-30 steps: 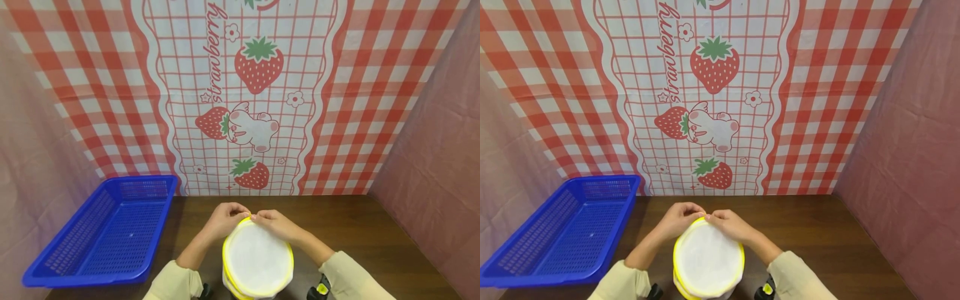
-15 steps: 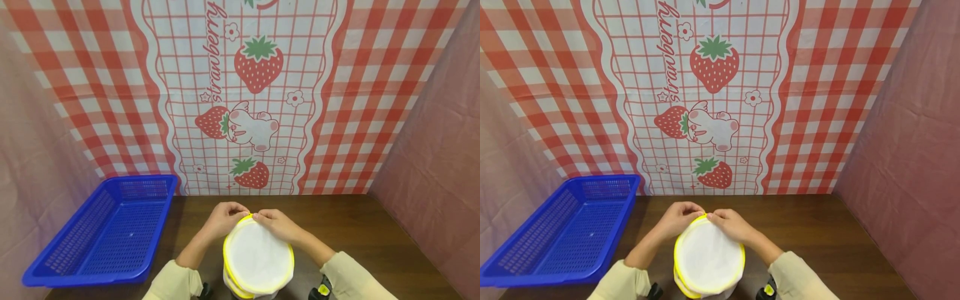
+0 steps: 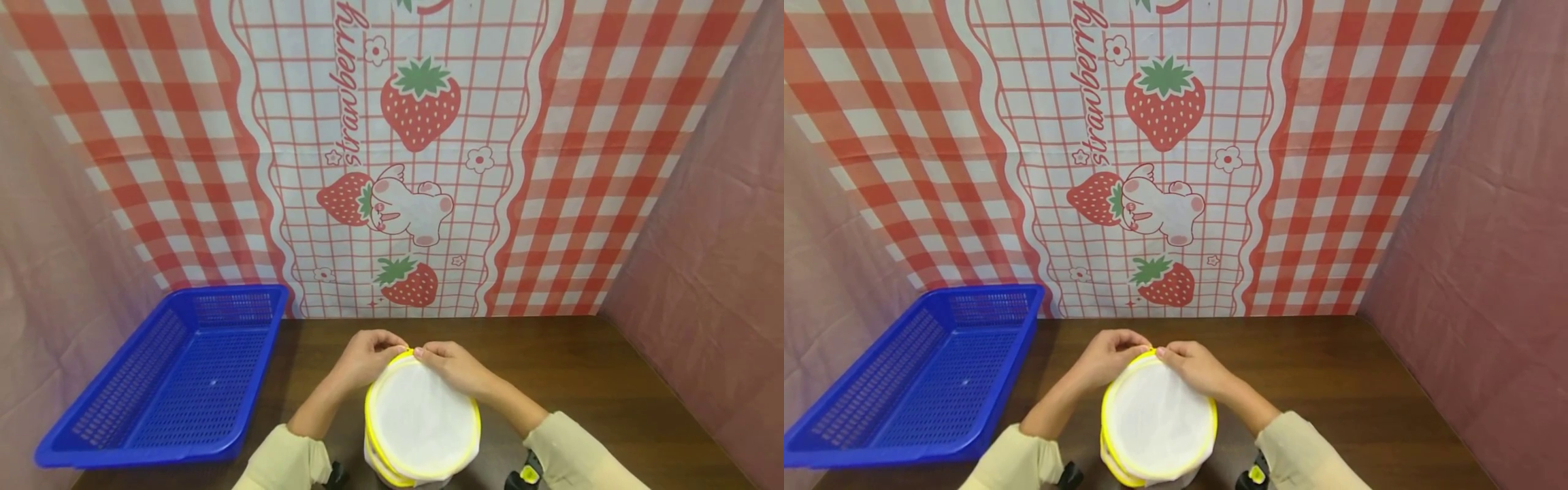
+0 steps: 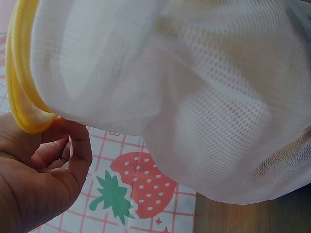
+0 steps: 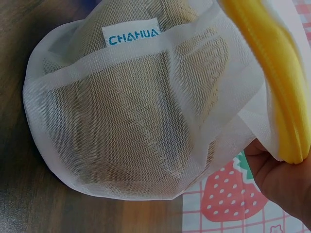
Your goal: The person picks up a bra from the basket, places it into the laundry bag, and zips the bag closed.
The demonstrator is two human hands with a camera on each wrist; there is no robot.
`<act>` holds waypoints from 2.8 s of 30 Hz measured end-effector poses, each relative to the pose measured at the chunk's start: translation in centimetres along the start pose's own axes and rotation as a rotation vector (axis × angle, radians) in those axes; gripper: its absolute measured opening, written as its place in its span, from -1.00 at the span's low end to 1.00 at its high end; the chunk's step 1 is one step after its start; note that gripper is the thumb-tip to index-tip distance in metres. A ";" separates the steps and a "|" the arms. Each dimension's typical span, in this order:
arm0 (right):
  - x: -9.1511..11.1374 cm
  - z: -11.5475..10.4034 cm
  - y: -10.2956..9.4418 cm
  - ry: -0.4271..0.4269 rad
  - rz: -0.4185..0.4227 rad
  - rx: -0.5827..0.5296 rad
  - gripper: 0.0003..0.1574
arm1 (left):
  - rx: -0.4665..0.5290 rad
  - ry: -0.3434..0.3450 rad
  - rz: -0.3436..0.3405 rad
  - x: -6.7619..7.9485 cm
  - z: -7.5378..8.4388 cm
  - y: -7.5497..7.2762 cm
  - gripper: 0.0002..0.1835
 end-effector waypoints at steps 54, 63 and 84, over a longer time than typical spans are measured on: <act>-0.6 -0.4 -0.3 -0.112 0.040 0.138 -0.60 | -0.008 -0.030 -0.019 0.0 -0.1 -0.3 -0.85; -0.4 -0.3 -0.4 -0.106 0.084 0.136 -0.61 | -0.027 -0.018 0.003 0.1 -0.1 -0.3 -0.85; -0.6 -0.3 -0.6 -0.115 0.031 0.102 -0.64 | -0.027 -0.001 -0.006 -0.1 0.1 -0.2 -0.84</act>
Point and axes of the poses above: each hand's wrist, its own x-axis away from the middle knuckle, its own y-axis out of the palm, z = x × y, the point moved 2 cm from there along -x, towards the middle knuckle, and after that the axes turned 2 degrees about z, right-handed, at the moved point
